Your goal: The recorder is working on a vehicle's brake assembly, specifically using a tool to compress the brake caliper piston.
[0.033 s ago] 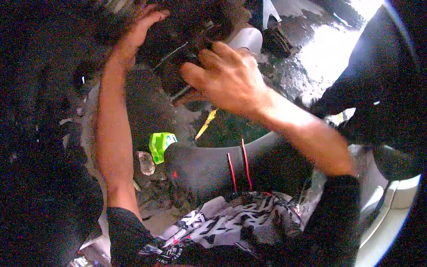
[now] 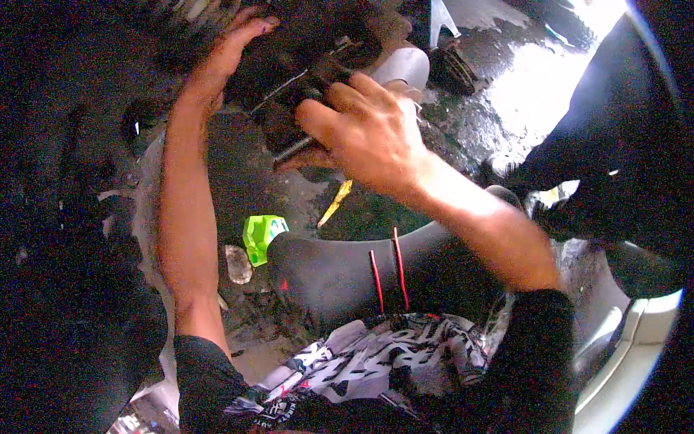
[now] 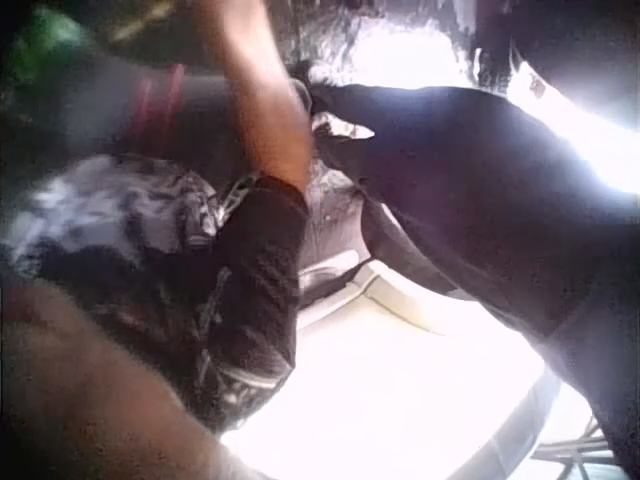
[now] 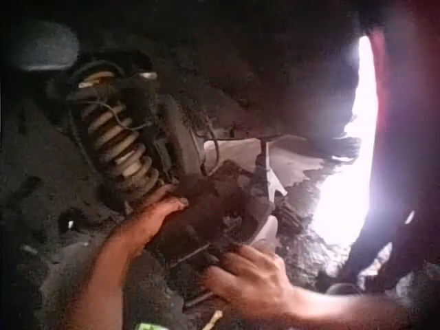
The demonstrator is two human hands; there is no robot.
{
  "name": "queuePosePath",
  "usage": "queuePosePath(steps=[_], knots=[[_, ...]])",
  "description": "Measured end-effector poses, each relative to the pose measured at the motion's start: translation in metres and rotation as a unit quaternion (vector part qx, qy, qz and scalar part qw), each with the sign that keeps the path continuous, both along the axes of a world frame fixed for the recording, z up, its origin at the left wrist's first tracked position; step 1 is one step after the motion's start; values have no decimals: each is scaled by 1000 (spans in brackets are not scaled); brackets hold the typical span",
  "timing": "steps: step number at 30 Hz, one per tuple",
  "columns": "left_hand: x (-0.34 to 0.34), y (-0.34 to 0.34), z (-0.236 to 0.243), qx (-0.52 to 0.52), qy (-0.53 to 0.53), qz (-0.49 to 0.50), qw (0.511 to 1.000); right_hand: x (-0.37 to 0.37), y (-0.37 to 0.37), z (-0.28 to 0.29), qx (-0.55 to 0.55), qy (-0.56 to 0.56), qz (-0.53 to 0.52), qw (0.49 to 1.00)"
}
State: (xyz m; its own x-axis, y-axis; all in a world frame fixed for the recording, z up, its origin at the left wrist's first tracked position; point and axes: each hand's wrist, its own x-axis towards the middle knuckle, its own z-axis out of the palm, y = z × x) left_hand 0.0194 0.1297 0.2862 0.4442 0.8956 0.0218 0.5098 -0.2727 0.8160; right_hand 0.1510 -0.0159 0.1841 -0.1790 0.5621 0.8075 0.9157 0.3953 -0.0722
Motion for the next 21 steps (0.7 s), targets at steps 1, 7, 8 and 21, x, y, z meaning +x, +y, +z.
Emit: queuePosePath(steps=[1,7,8,21], knots=[[0,8,-11,0,-2,1,1000,-8,1,-6,8,90,-2,996],[-6,33,-30,31,-159,-101,982,-58,12,-5,38,533,140,834],[3,21,-19,24,-160,-104,981,-65,12,-2,39,663,168,728],[-1,44,-24,122,-91,-84,985,2,-59,40,-46,69,-98,992]])
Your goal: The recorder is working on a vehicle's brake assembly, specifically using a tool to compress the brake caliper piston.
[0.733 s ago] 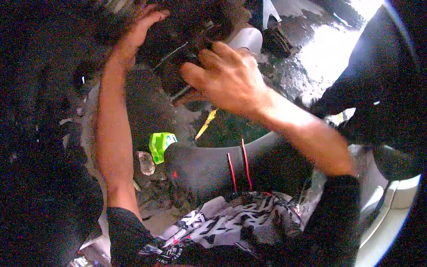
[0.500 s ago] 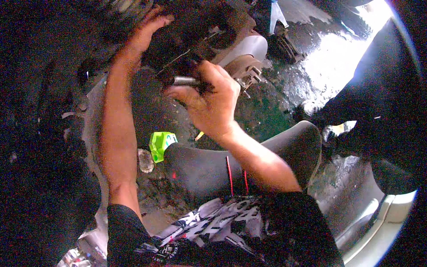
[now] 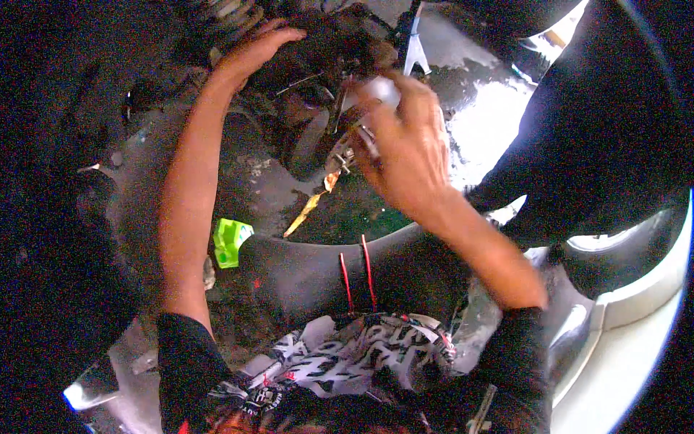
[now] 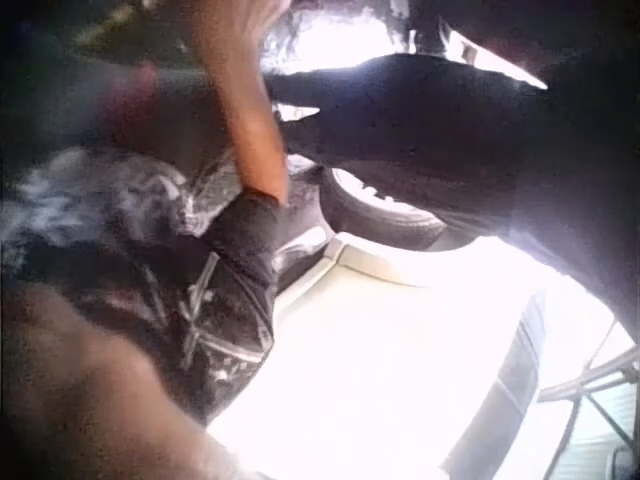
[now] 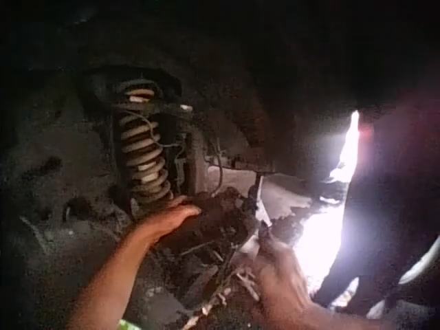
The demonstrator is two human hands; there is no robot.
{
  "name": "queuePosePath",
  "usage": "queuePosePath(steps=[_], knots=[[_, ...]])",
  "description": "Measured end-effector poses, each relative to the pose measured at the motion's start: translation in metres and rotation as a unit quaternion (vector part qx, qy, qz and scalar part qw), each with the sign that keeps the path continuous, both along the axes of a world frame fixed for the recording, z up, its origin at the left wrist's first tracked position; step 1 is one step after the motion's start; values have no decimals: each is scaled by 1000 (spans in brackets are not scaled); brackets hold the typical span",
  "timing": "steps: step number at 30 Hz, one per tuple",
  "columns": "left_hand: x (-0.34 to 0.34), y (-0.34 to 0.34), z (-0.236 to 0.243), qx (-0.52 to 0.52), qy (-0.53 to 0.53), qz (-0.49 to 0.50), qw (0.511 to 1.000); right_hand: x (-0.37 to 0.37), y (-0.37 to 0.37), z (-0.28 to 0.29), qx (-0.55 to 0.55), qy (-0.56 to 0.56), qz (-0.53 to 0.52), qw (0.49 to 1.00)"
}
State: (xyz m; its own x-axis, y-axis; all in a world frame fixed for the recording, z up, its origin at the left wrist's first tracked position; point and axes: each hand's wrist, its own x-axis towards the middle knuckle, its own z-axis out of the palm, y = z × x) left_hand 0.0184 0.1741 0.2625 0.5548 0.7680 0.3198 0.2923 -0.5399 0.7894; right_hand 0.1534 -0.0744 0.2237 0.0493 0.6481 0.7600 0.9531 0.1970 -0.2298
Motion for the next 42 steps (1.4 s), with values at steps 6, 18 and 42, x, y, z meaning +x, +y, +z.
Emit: queuePosePath(steps=[6,18,42], knots=[[3,32,-10,71,27,-43,996,-17,11,41,-101,-533,-6,840],[9,-54,42,-44,122,124,984,25,73,16,5,-457,84,885],[-13,47,-18,-17,14,0,1000,3,80,11,68,-149,111,980]])
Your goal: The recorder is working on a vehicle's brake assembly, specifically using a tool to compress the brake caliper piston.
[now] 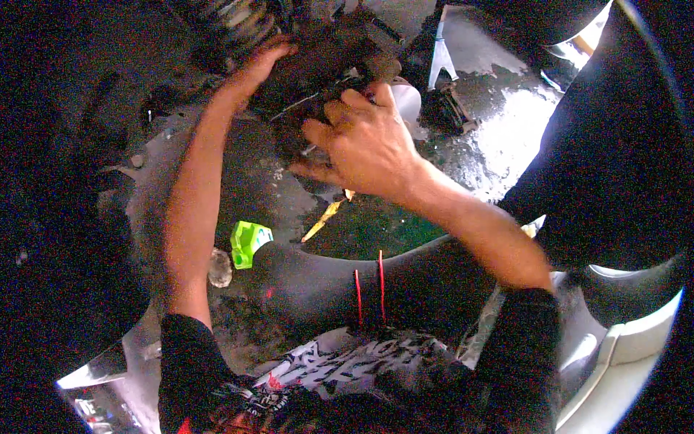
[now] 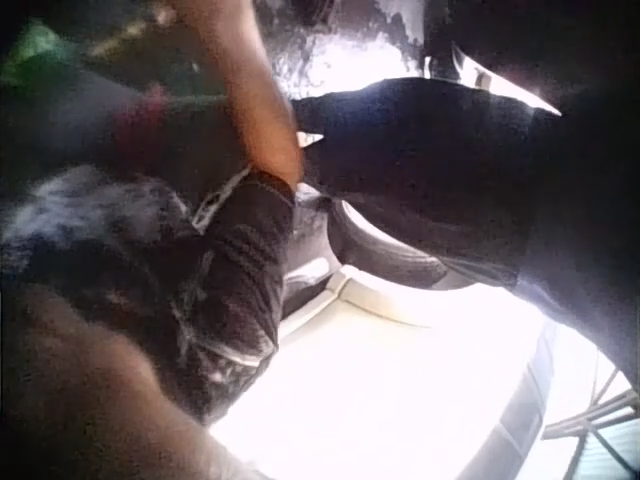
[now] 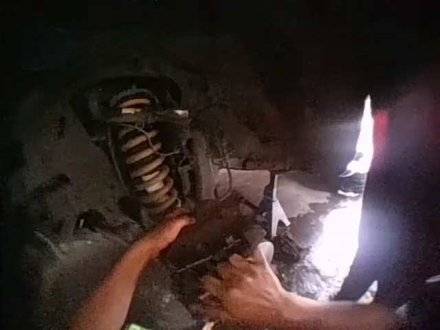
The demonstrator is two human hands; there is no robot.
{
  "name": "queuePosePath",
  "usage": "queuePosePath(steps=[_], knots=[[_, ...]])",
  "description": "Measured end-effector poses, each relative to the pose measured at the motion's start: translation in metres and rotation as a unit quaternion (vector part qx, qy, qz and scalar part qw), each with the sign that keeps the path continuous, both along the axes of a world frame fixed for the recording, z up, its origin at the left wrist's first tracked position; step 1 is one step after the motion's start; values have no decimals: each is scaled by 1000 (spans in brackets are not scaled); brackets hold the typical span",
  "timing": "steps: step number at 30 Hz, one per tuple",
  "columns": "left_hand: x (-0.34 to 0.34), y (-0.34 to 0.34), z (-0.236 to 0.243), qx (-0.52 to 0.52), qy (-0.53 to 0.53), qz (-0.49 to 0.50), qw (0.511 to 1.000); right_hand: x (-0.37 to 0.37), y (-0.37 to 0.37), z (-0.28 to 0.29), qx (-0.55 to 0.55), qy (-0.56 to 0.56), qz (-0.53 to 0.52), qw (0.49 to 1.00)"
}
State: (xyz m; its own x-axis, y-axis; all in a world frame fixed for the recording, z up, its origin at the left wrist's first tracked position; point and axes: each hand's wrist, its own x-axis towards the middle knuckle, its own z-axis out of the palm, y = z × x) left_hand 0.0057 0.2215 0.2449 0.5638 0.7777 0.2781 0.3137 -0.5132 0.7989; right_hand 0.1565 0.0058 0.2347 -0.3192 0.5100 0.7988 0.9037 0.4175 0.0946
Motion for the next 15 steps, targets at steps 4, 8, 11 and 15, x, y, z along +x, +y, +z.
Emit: queuePosePath(steps=[4,8,11,15], knots=[[13,-13,20,-65,51,-26,996,14,0,1,-77,-123,-18,989],[10,-22,6,-95,-40,8,995,3,17,-16,4,-101,-51,994],[17,-36,10,22,-45,-11,999,3,29,-30,90,-54,-68,992],[25,-70,56,-103,60,57,991,4,26,-21,108,-23,-53,993]])
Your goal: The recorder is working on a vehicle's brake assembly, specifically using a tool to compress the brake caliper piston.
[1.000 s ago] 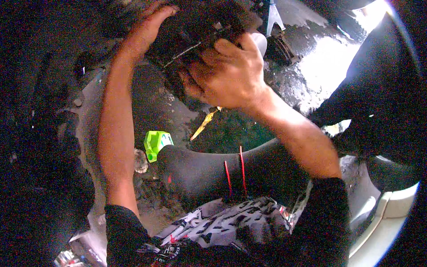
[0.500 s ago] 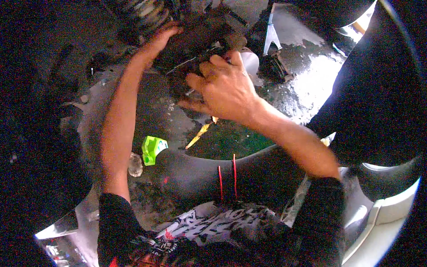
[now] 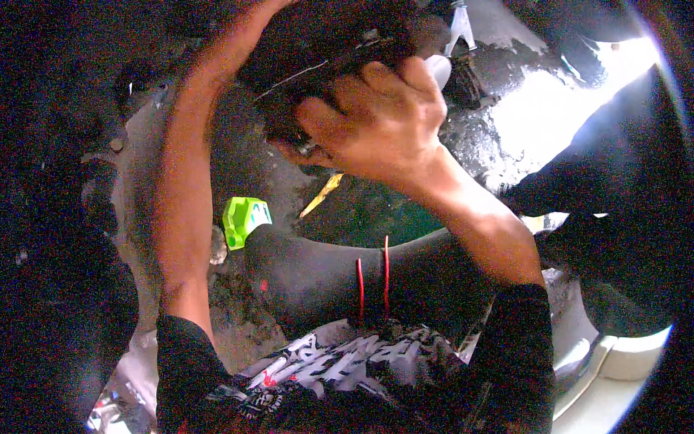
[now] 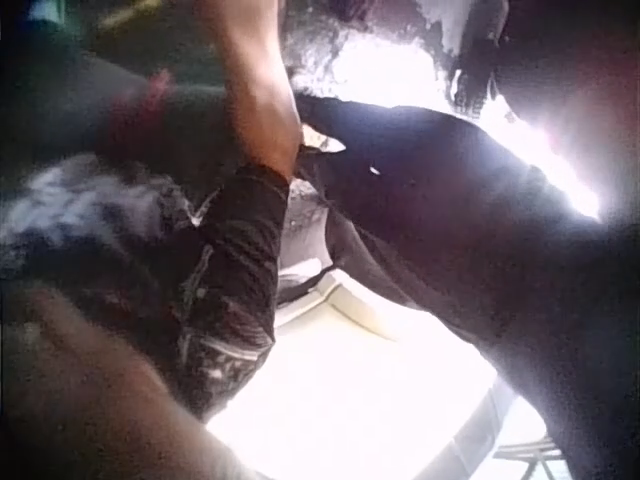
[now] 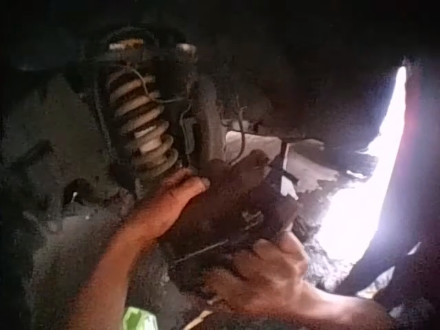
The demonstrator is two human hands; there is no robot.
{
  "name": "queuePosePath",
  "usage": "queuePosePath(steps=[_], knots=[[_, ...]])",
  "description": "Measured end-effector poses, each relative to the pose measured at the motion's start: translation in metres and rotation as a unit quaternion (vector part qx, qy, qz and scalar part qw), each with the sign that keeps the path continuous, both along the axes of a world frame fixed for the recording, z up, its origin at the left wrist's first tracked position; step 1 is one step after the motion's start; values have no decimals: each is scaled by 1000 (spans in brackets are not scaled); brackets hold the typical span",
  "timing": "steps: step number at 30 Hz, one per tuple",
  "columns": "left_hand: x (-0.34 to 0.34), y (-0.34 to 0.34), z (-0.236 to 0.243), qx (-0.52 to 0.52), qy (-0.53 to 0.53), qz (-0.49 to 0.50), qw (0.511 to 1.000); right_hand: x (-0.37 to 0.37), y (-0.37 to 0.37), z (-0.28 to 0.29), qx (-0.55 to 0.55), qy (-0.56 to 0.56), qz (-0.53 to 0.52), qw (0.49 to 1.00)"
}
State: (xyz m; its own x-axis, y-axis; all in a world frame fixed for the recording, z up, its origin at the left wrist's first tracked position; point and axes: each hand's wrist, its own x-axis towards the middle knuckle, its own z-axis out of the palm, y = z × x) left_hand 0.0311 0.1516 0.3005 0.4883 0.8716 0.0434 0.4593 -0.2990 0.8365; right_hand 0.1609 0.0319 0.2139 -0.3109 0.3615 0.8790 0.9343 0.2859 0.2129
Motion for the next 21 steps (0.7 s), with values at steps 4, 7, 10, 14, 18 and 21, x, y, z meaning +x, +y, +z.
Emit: queuePosePath(steps=[4,7,10,14,18,21], knots=[[-2,18,-9,62,46,39,996,-5,1,5,-3,65,52,997],[0,25,-11,23,14,-9,1000,-9,-3,7,-42,95,21,994],[8,36,-13,137,82,14,987,-5,0,11,-97,102,-24,990],[-1,79,-40,211,148,13,966,-1,-17,14,-187,115,41,975],[8,81,-45,216,11,-13,976,-21,-48,-9,-190,713,172,652],[9,45,-42,214,-34,-21,976,-23,-46,-10,-405,805,235,365]])
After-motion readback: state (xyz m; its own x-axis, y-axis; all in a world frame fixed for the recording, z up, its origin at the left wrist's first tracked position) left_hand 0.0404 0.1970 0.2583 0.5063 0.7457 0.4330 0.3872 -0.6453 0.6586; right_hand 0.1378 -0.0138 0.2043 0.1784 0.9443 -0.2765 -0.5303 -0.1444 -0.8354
